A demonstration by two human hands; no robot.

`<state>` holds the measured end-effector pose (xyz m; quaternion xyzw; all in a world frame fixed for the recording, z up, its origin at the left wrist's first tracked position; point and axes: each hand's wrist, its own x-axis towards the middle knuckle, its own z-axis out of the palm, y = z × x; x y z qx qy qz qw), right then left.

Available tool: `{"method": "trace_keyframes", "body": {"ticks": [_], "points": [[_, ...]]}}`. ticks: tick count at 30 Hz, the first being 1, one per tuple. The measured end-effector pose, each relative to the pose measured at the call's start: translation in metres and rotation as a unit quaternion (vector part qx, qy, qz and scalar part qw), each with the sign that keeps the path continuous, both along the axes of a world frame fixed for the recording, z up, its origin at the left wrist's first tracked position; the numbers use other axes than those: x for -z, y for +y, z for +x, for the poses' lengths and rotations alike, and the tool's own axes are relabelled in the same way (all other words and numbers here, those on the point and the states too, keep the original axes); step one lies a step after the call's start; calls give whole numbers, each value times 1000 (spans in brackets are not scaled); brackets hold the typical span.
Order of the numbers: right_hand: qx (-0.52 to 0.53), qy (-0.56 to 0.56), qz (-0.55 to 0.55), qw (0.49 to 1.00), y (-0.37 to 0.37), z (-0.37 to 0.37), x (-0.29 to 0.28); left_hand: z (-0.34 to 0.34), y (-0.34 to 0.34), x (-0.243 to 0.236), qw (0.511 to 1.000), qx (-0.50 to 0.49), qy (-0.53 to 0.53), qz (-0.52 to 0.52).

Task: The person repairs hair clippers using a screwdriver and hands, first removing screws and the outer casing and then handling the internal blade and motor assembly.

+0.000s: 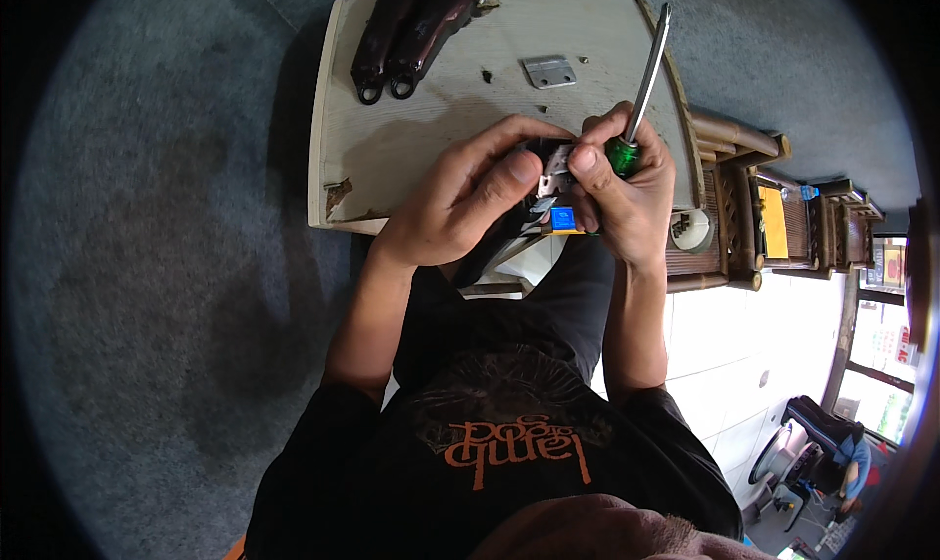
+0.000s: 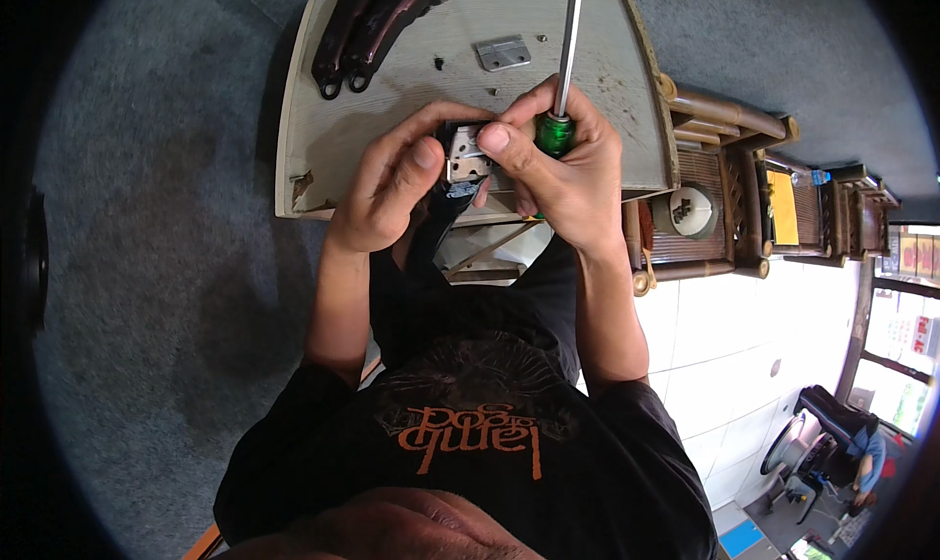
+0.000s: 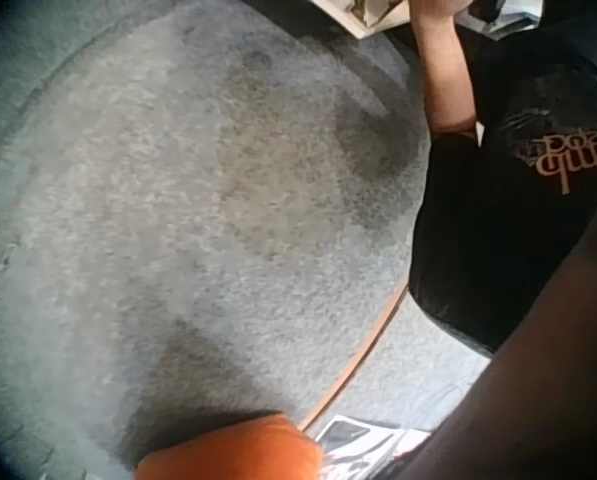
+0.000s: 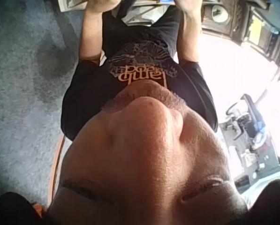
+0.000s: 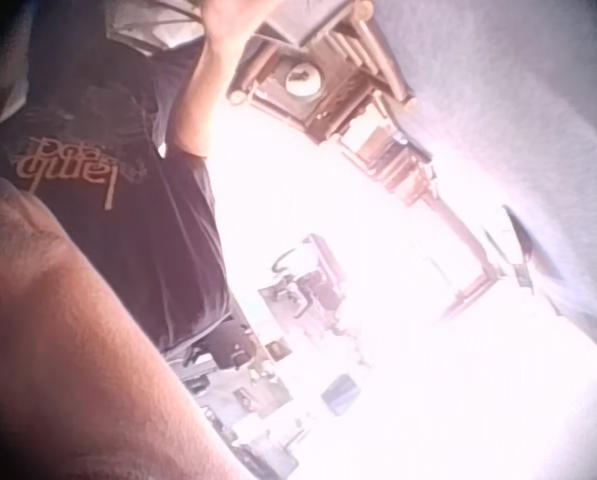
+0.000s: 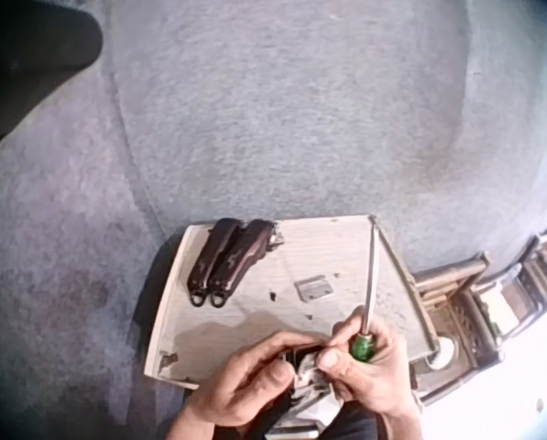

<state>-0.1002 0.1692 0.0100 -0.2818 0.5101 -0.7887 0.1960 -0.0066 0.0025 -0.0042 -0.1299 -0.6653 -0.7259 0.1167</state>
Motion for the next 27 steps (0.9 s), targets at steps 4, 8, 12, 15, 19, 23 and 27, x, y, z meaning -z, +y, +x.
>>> {"method": "trace_keyframes", "body": {"ticks": [4, 8, 12, 15, 19, 23, 27], "points": [[52, 35, 25, 998, -3, 5, 6, -1, -1, -3, 999, 4, -43, -22], [71, 35, 46, 996, -7, 10, 3, -3, -3, 2, 999, -8, -34, -19], [55, 24, 50, 997, -6, 8, 2, -4, 0, 7, 1000, -25, -10, -15], [54, 21, 54, 997, -8, 9, 0, -3, 0, 3, 999, -19, -30, 10], [56, 28, 56, 996, -8, 10, 1, -3, -4, 4, 999, -3, -44, 11], [23, 21, 66, 997, -5, 5, 0, -6, -3, 7, 997, -38, -13, -61], [-2, 27, 70, 997, -2, 4, -1, -7, 0, 4, 999, -32, -11, -39]]}}
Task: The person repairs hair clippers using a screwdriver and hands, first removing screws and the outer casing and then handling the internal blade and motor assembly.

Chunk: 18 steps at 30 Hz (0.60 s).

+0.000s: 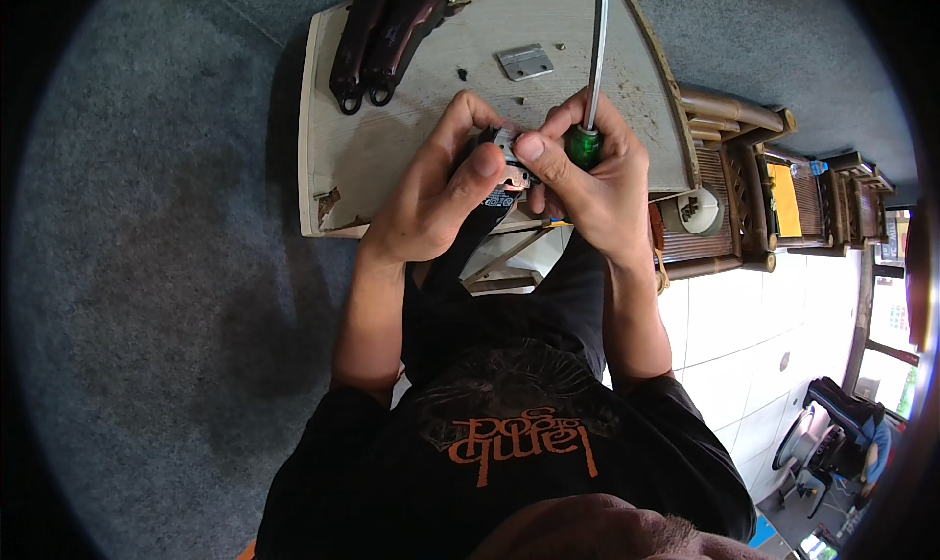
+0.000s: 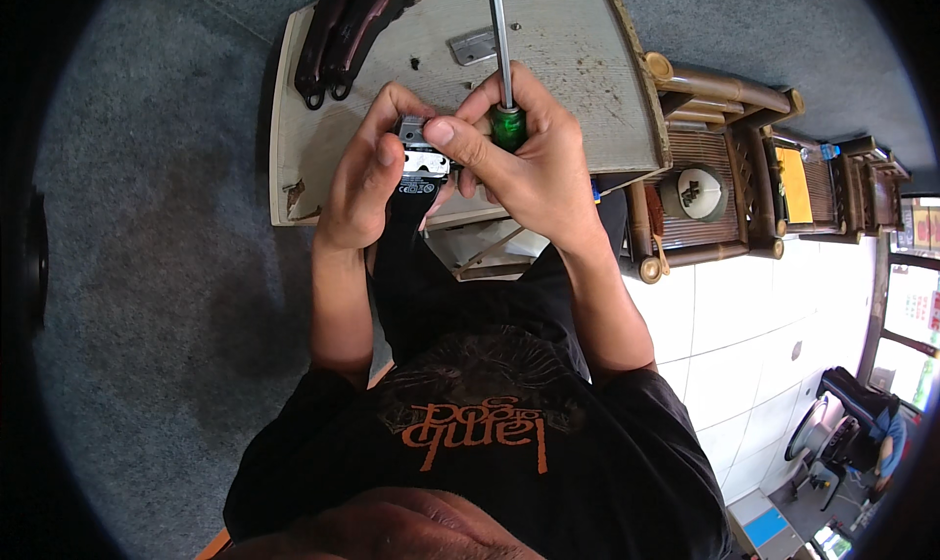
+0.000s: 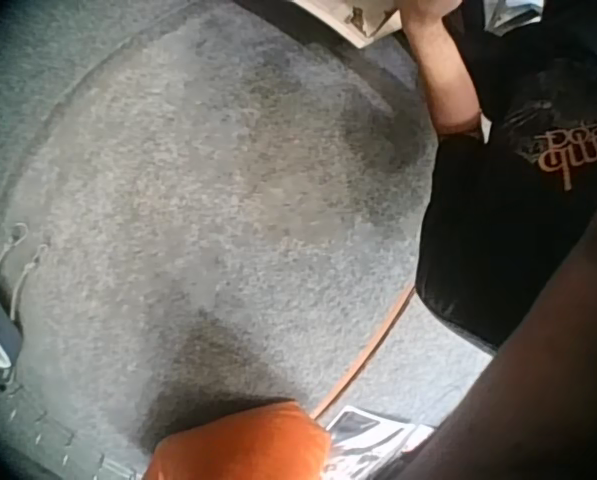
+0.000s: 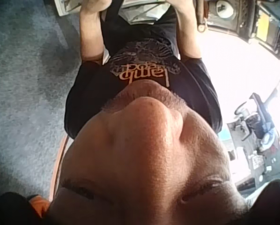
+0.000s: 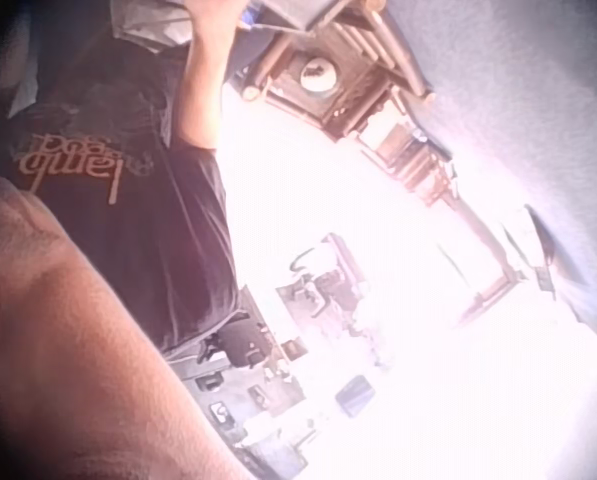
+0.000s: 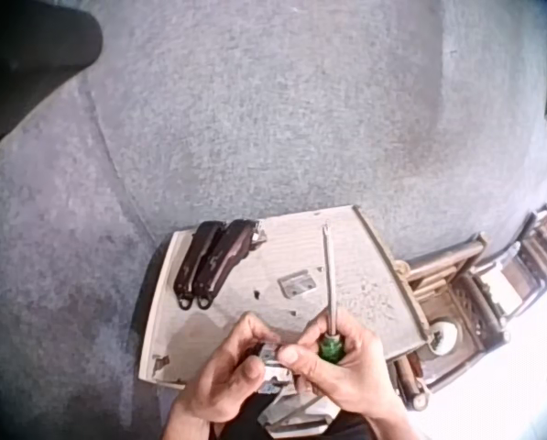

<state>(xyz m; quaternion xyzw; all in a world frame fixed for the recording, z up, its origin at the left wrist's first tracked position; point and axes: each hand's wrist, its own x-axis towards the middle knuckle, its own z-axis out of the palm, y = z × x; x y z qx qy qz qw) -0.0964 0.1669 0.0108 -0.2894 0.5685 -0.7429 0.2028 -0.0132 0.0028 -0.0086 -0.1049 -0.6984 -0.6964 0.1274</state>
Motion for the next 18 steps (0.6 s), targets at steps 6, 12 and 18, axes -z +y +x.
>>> {"method": "trace_keyframes", "body": {"ticks": [6, 12, 18], "points": [[-38, 5, 10, 999, 3, -3, 0, 1, 4, -12, 997, -9, -59, 40], [-48, -5, 2, 999, 5, -3, -6, 4, 7, -19, 987, -29, -104, 117], [-56, 0, 16, 998, 7, -5, -4, 5, 8, -20, 988, -31, -104, 114]]}}
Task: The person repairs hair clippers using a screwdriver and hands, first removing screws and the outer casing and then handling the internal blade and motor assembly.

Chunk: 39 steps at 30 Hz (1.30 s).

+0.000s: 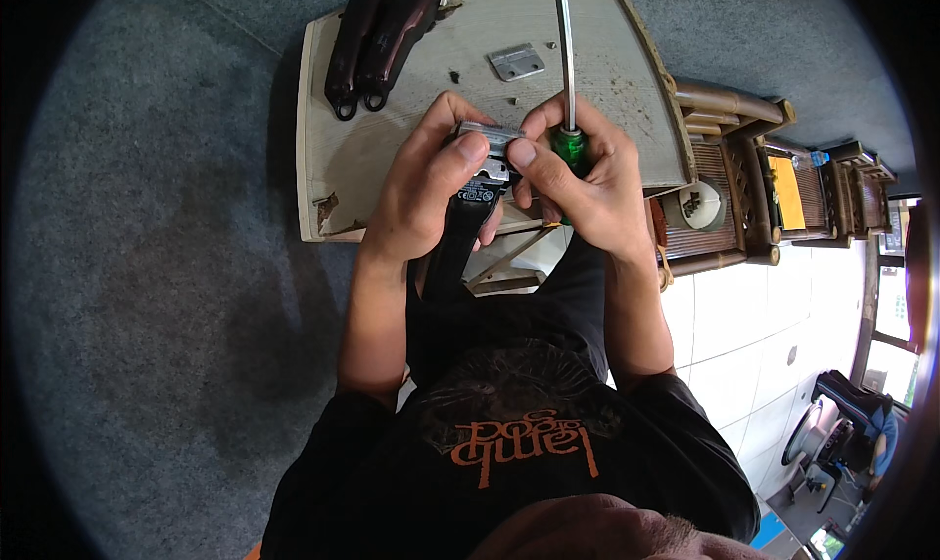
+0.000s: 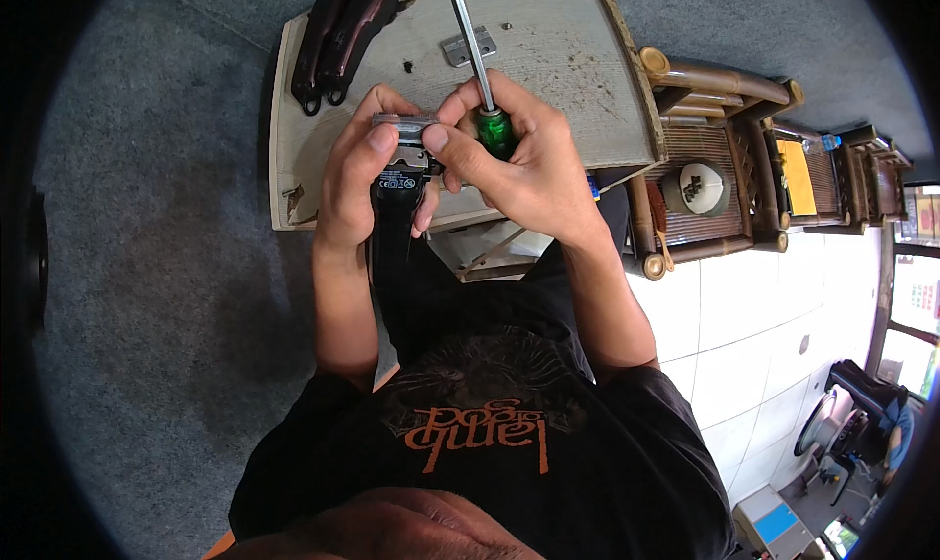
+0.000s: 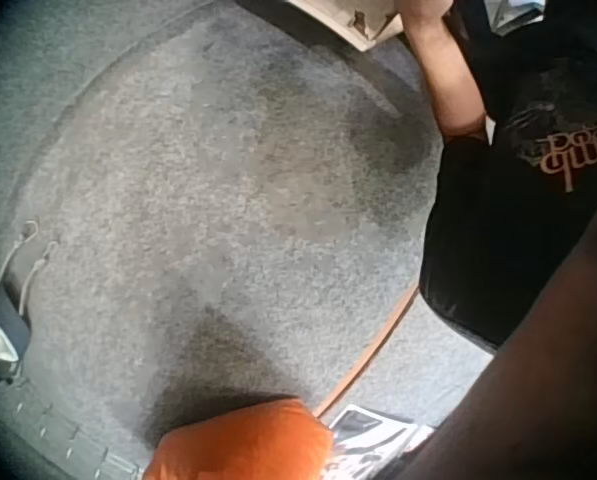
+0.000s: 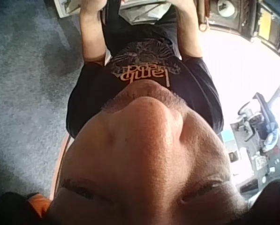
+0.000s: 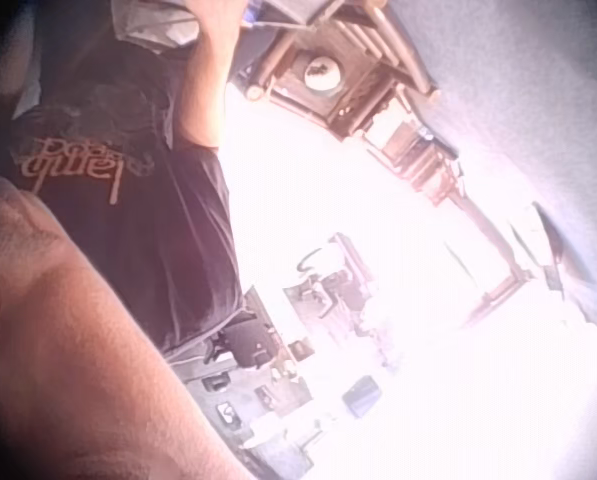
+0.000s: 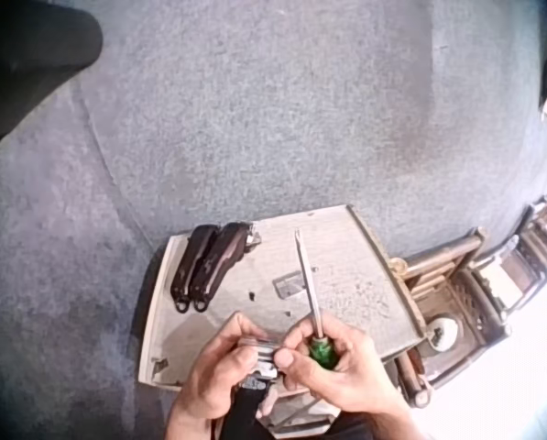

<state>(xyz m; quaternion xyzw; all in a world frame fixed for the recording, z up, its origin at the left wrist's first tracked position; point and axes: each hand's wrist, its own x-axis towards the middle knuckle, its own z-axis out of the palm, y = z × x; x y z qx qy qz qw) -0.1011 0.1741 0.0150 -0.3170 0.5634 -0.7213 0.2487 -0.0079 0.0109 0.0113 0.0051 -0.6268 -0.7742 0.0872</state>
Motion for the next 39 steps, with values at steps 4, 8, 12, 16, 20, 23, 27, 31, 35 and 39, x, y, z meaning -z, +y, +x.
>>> {"method": "trace_keyframes", "body": {"ticks": [4, 8, 12, 16, 20, 23, 27, 31, 35, 39], "points": [[3, 9, -6, 1000, 0, 1, -1, 1, -1, -2, 1000, 9, 0, -1], [2, 15, -1, 1000, 0, 1, 0, 0, -3, 1, 999, 17, 17, -26], [6, 21, 3, 1000, 0, 1, 1, 0, -4, 4, 999, 23, 19, -26], [17, 24, 6, 1000, 0, 3, 4, 1, -3, 4, 999, 24, 29, -29], [8, 74, -14, 997, 3, -1, 13, 3, 1, 4, 998, 18, 43, -44], [-4, 93, -18, 995, 4, -3, 9, 4, 1, 17, 992, -9, 98, -83], [-36, 72, -40, 996, 8, -4, 11, 4, 8, 27, 979, -54, 164, -112], [-75, 140, -51, 986, 13, -15, 16, 6, 6, 39, 948, -62, 231, -209], [-93, 147, -53, 983, 13, -15, 16, 3, 8, 43, 919, -73, 297, -248], [-115, 149, -43, 981, 15, -17, 17, 1, 8, 46, 909, -71, 320, -258]]}}
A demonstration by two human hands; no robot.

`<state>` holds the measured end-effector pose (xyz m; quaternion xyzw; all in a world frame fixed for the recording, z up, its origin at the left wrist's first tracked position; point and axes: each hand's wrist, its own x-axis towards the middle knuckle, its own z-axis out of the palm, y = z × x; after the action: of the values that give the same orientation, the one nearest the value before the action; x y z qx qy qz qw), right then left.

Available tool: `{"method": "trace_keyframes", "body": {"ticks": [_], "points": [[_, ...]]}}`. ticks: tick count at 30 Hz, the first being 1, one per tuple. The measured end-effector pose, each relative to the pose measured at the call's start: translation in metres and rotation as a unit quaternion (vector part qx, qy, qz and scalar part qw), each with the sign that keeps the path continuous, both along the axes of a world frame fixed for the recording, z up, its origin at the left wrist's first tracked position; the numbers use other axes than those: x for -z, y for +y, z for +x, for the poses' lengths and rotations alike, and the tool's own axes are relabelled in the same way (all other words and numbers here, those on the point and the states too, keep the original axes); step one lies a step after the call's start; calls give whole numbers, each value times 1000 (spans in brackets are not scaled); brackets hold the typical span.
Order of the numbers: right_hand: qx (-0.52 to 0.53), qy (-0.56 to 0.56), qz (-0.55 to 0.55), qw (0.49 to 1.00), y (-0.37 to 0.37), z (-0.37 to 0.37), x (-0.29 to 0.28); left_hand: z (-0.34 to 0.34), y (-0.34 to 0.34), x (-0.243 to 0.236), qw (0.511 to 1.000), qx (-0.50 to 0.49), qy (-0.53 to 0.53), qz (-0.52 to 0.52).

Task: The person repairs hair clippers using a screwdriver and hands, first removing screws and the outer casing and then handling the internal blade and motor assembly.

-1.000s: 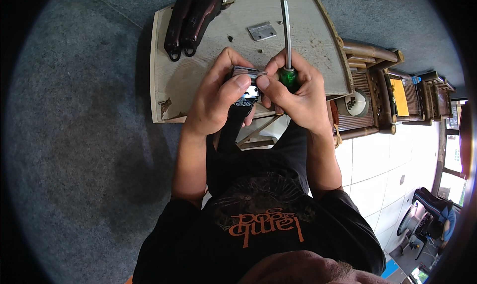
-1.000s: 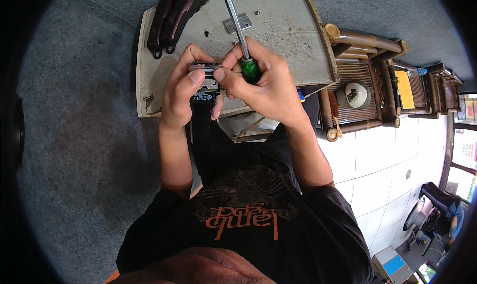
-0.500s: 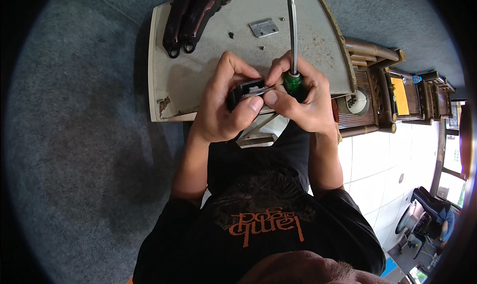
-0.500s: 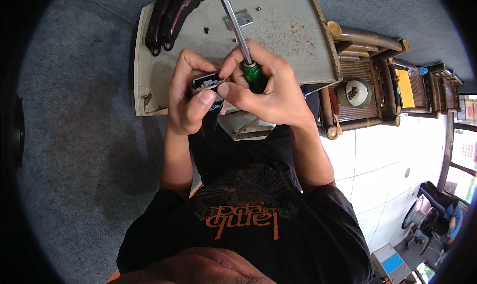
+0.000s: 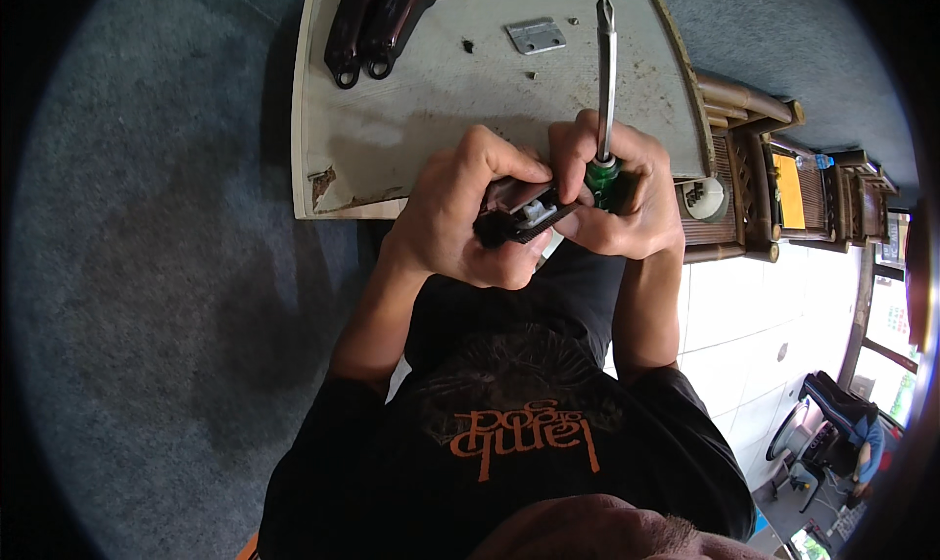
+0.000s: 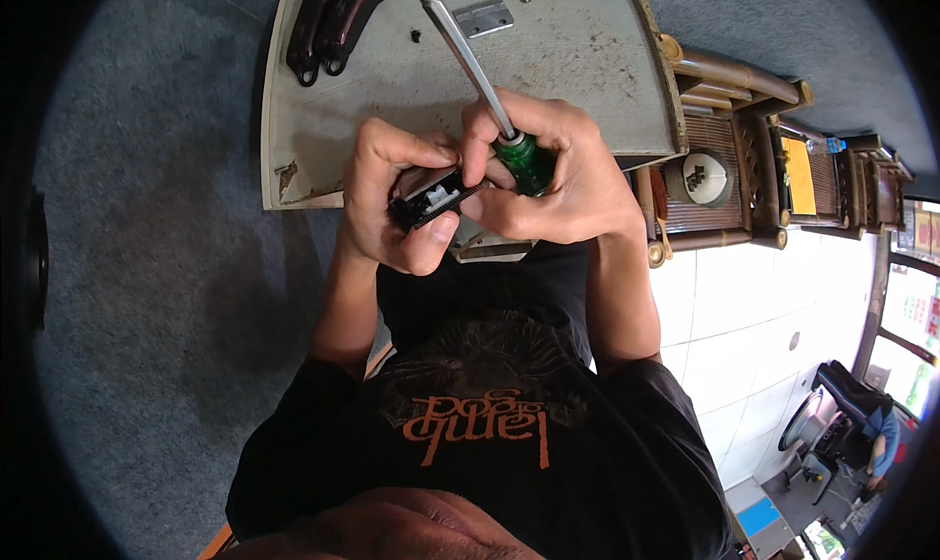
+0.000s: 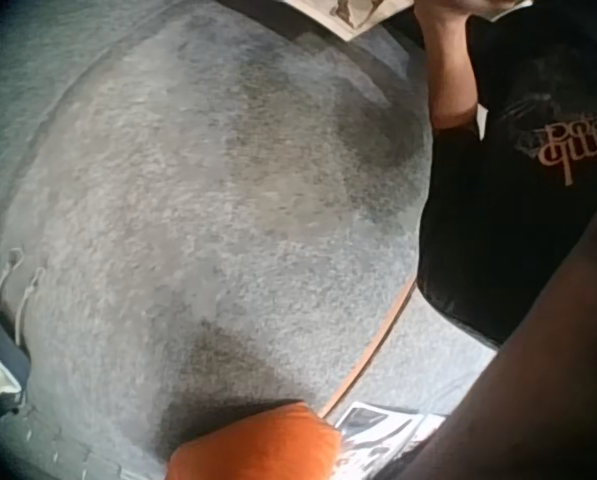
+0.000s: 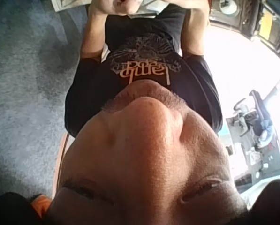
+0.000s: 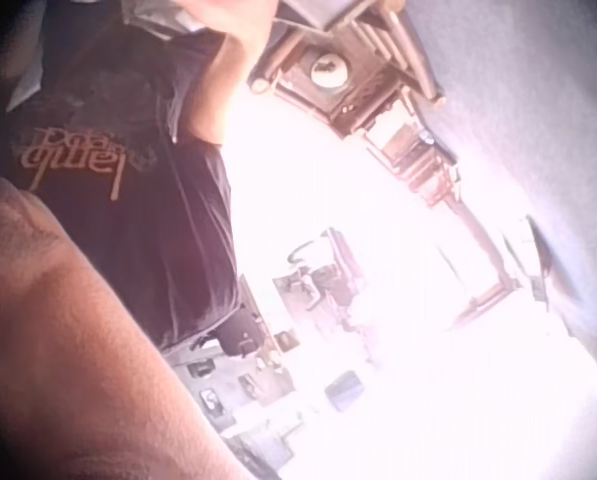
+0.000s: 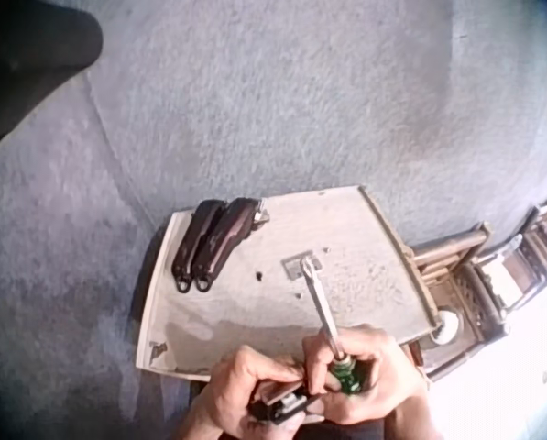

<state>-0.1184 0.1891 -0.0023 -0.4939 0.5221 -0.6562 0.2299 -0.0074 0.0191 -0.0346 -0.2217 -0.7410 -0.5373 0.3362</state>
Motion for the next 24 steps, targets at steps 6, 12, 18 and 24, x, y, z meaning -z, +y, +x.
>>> {"method": "trace_keyframes", "body": {"ticks": [6, 12, 18, 24], "points": [[8, 7, -9, 1000, 0, 0, 0, -1, -1, -5, 1000, -6, 10, -24], [7, 7, -10, 1000, 0, 0, 1, -2, -1, -5, 999, -4, 16, -28], [26, 16, -7, 1000, -1, 1, 0, 4, -5, -9, 998, -19, -47, -38], [29, -92, -45, 994, -8, 6, -4, 5, -2, -20, 968, 24, -186, 165]]}}
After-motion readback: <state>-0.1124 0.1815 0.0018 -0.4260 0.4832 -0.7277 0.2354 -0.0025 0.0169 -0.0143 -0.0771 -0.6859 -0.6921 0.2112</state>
